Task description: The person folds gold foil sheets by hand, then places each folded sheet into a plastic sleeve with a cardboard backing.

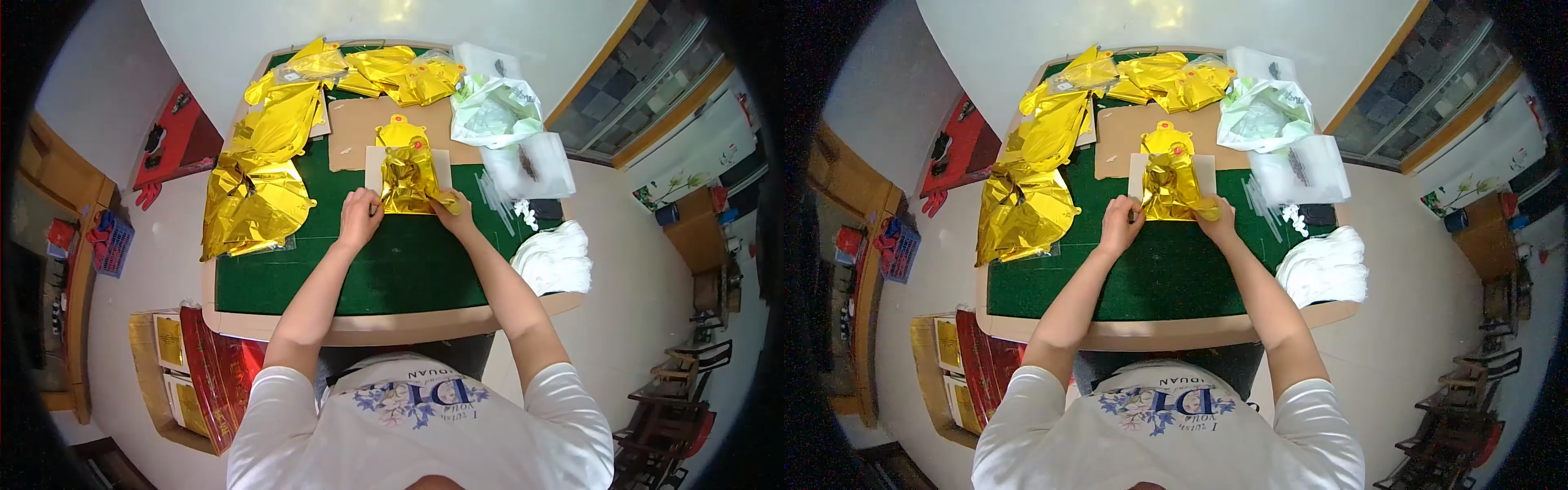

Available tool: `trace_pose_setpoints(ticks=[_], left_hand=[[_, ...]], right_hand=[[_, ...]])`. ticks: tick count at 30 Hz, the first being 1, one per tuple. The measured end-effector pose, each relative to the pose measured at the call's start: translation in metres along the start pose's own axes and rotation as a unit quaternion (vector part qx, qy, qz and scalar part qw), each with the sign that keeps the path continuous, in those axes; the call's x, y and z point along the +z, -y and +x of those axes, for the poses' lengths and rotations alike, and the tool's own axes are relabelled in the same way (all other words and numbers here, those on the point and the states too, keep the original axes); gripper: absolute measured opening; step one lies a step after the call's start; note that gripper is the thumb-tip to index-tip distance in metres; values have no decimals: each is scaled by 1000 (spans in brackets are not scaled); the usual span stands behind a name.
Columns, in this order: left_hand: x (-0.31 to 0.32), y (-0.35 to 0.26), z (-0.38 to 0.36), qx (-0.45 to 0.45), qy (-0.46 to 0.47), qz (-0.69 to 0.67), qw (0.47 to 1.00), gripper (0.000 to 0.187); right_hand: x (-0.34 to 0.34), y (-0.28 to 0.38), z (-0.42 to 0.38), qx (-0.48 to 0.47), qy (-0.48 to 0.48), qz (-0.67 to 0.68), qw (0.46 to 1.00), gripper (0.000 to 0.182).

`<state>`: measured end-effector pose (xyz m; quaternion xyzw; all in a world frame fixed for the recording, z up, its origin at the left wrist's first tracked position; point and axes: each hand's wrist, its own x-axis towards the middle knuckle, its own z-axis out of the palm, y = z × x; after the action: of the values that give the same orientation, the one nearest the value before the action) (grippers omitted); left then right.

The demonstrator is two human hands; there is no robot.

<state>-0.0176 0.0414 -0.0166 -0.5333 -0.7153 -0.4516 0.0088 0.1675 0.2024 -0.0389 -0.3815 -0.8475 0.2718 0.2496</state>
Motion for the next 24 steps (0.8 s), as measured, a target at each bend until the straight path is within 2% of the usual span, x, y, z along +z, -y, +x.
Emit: trace_pose_setpoints(ticks=[1, 3, 7, 9, 11, 13, 14, 16, 17, 19, 21, 22, 24], left_hand=[[2, 0, -1, -5, -14, 7, 1000, 17], [4, 1, -1, -12, -20, 15, 1000, 18], [5, 0, -2, -17, -38, 23, 999, 19], [4, -2, -2, -21, -30, 35, 999, 17], [4, -6, -1, -25, -23, 47, 998, 17], [4, -17, 2, 47, -92, 120, 987, 17], [6, -21, 4, 47, -94, 120, 987, 17], [8, -29, 4, 148, -18, 45, 988, 21], [8, -32, 1, 114, 68, 36, 990, 25], [15, -27, 2, 128, 58, 70, 988, 30], [22, -21, 2, 145, 47, 102, 983, 35], [24, -16, 0, 121, 77, 117, 983, 37], [28, -10, -3, 95, 108, 129, 981, 39]], right_hand=[[0, 3, 1, 1, 0, 0, 1000, 25], [2, 6, 5, 31, 24, -111, 993, 25], [7, 3, 5, 43, 17, -115, 992, 26], [7, 1, 2, -4, -24, -83, 996, 30], [6, 6, 5, 21, -1, -120, 993, 31], [7, 6, 6, 45, 20, -157, 986, 32], [7, 6, 5, 32, -2, -148, 988, 31], [6, 6, 4, 20, -23, -141, 990, 30], [6, 5, 3, 3, -30, -131, 991, 30], [7, 2, 3, -17, -34, -122, 992, 29], [10, 1, 5, 14, -20, -121, 992, 34], [10, 1, 9, 14, -18, -122, 992, 34], [9, 2, 16, 79, 21, -98, 992, 35]])
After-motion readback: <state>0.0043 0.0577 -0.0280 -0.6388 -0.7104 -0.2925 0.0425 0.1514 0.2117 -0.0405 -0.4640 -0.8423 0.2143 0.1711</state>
